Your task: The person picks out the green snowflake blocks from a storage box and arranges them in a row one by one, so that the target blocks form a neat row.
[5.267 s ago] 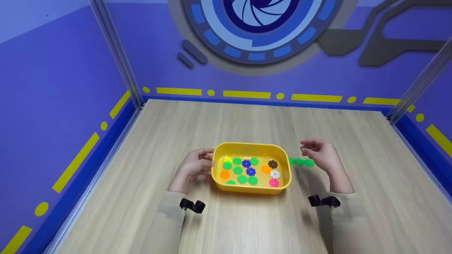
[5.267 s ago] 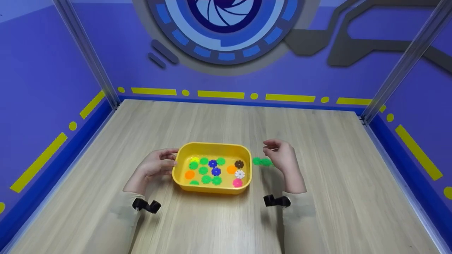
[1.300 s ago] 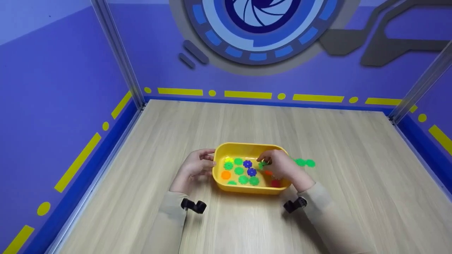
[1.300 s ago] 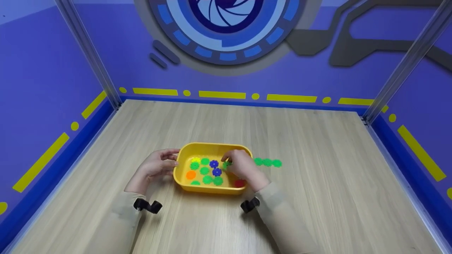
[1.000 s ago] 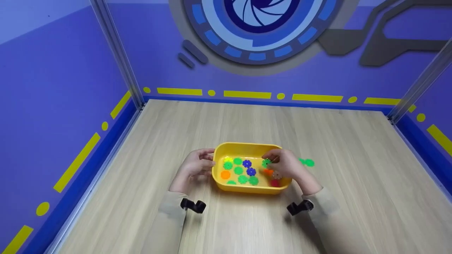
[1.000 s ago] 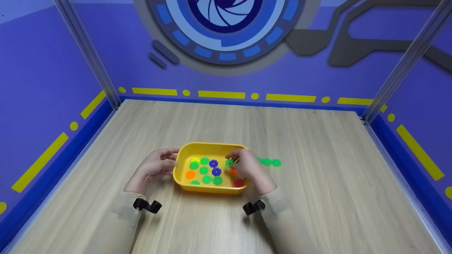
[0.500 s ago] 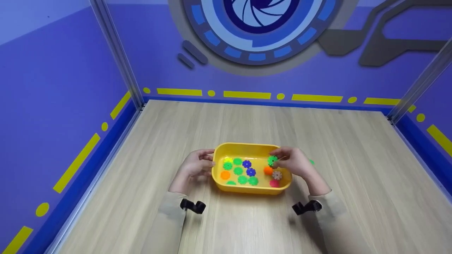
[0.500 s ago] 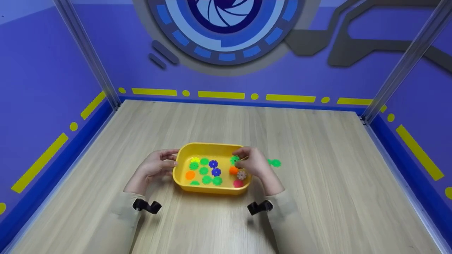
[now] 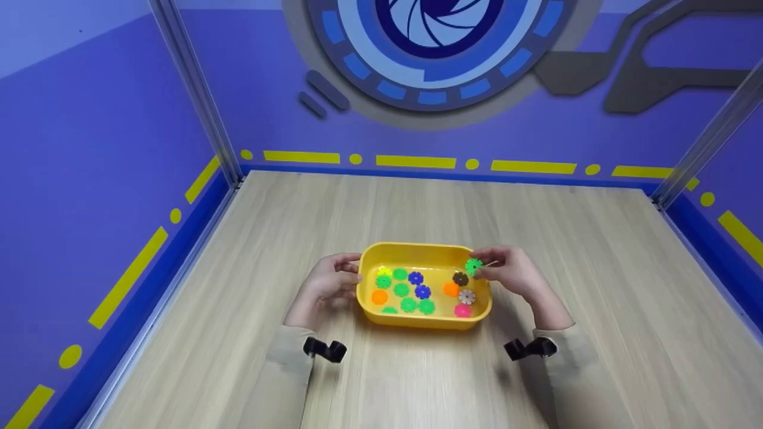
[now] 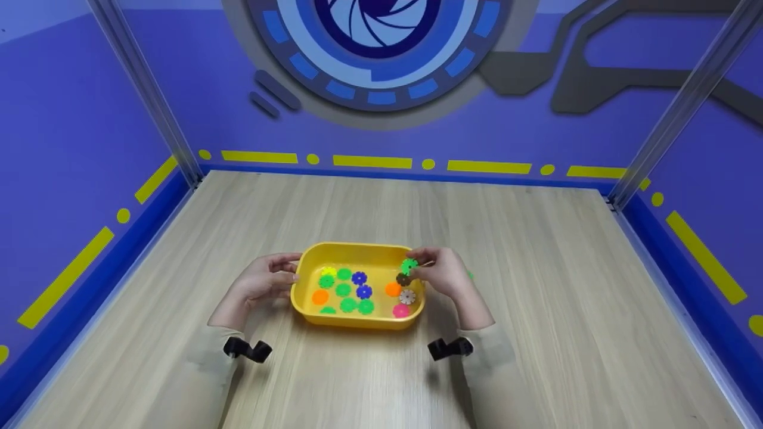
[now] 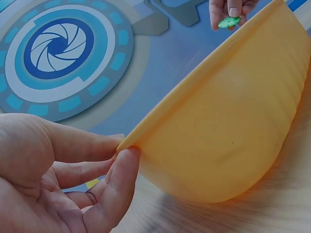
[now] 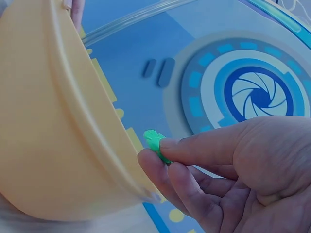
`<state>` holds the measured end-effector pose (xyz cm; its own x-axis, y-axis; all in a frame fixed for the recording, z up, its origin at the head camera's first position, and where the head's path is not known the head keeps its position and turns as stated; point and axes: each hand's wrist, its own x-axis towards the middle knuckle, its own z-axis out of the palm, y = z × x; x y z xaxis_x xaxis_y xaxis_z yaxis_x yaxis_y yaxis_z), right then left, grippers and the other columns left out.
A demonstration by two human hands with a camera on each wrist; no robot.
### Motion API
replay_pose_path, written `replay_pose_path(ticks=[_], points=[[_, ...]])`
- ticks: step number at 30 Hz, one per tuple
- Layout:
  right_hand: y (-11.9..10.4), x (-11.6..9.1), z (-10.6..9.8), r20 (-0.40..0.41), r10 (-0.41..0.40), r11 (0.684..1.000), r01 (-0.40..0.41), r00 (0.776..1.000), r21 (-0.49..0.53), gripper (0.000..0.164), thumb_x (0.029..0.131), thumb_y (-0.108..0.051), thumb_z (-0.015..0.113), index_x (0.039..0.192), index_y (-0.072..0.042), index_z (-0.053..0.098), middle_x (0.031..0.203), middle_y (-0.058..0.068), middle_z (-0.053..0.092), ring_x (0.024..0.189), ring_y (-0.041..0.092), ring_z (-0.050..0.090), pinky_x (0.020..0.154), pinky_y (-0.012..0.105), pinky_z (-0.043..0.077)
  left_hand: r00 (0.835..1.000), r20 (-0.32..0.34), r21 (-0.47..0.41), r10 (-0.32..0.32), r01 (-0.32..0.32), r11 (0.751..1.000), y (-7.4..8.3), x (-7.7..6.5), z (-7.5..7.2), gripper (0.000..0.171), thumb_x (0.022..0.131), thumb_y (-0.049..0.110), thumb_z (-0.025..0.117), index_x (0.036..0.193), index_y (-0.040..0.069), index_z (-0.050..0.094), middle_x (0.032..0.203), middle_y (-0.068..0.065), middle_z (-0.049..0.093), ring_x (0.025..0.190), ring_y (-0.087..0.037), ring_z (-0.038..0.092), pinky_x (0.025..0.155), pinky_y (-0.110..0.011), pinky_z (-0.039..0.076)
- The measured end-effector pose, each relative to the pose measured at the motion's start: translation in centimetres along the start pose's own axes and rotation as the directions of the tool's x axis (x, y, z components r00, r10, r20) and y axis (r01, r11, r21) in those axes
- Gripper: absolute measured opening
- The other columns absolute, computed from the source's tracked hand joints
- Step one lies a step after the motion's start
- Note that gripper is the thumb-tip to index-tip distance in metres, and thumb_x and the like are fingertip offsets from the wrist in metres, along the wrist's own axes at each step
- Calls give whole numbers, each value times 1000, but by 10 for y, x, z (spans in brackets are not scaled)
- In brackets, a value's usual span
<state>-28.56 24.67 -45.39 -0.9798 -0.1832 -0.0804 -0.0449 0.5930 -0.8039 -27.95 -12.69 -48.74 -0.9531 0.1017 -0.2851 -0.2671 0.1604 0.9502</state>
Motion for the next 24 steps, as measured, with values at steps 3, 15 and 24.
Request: replay_pose_path(ticks=[3, 15, 24], points=[[1, -1, -4, -10, 18, 1000, -18, 1000, 7, 39, 90, -11, 76, 127, -3, 70, 112, 16, 73, 92, 19, 67, 82, 24, 60, 1000, 0, -3, -5, 5, 1000, 0, 0, 0, 56, 89, -5, 71, 142, 7, 60, 112, -11, 60, 81, -17, 63, 67, -31, 63], [6, -4, -20, -36, 66, 998, -65, 997, 25, 42, 93, -16, 74, 132, -4, 68, 120, 18, 71, 96, 19, 68, 86, 29, 60, 1000, 10, 7, -5, 5, 1000, 1, -1, 0, 56, 90, -5, 71, 143, 8, 60, 114, -12, 61, 77, -17, 64, 68, -32, 64], [13, -8, -32, -50, 40, 998, -38, 998, 47, 43, 95, -16, 72, 135, -3, 66, 124, 20, 70, 94, 15, 71, 79, 22, 59, 1000, 21, -21, 0, 1, 1000, 1, 0, 0, 56, 90, -6, 70, 144, 7, 59, 113, -12, 62, 75, -17, 64, 65, -29, 63]])
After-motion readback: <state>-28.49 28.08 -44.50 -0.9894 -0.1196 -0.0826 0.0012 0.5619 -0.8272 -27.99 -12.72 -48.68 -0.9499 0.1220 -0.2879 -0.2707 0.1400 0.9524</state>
